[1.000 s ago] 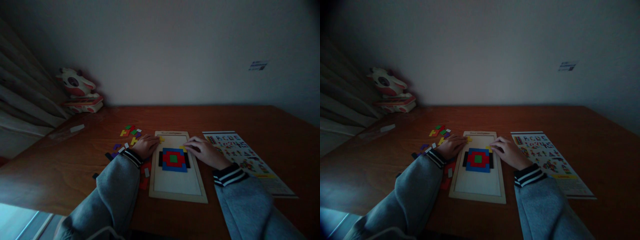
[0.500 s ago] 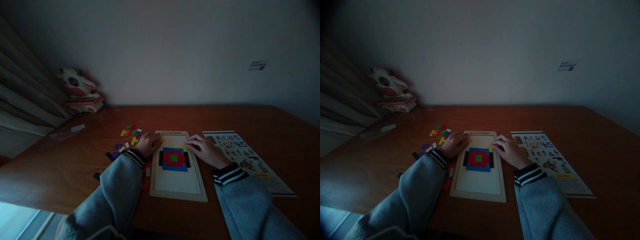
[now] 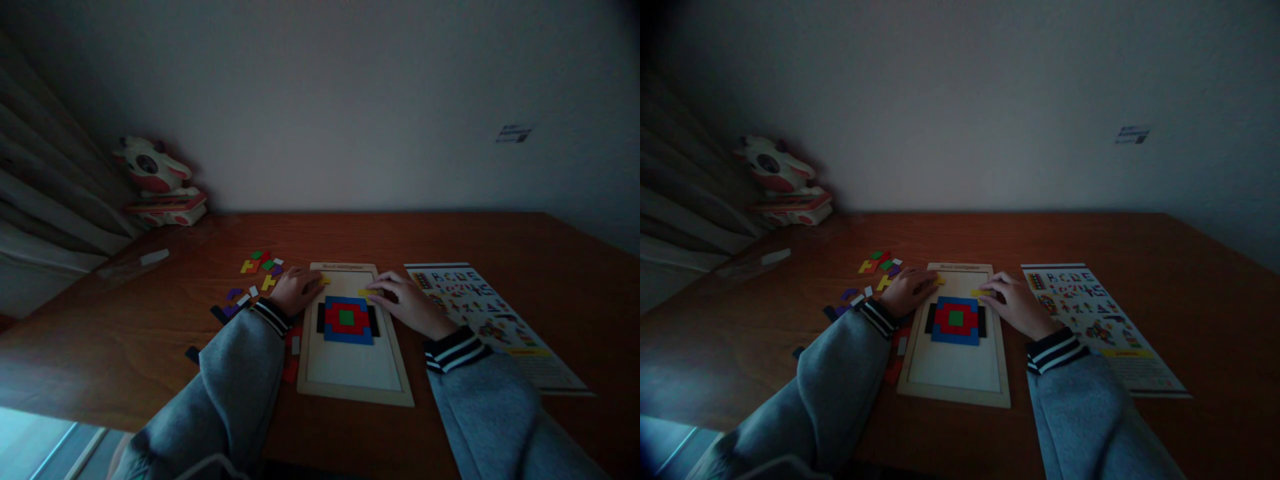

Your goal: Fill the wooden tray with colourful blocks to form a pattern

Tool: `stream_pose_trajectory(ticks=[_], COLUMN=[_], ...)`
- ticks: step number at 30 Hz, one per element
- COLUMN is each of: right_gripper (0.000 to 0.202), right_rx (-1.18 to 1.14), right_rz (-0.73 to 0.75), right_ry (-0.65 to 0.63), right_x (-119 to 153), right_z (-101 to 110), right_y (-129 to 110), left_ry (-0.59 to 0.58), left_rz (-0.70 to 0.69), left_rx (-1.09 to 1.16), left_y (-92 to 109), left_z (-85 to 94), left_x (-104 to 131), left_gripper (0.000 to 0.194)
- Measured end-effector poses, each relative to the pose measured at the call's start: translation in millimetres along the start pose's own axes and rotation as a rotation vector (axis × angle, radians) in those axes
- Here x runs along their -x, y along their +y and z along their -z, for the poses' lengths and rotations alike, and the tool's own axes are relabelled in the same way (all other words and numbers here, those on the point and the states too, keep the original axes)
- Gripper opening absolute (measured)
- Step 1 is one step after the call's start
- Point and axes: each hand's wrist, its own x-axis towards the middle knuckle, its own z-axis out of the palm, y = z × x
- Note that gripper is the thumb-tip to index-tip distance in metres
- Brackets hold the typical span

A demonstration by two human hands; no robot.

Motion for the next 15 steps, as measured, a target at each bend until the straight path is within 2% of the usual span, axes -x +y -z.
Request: stream_pose_trajectory(ticks=[9, 15], right_gripper=[0.022, 0.024], right_rx=[-0.015, -0.034], right_rz=[0.011, -0.022], right_ry=[0.004, -0.031], right_x=[1.4, 0.9], right_z=[-0.7, 1.7], right_y=[3.2, -0.9], left_ry=[0.001, 0.027], left_rz=[-0.068, -0.032], left_rx=[0.010, 0.016], left_y=[3.3, 5.0], left_z=[4.3, 5.4], left_x=[0.3, 0.5], left_gripper=[0.026, 0.025])
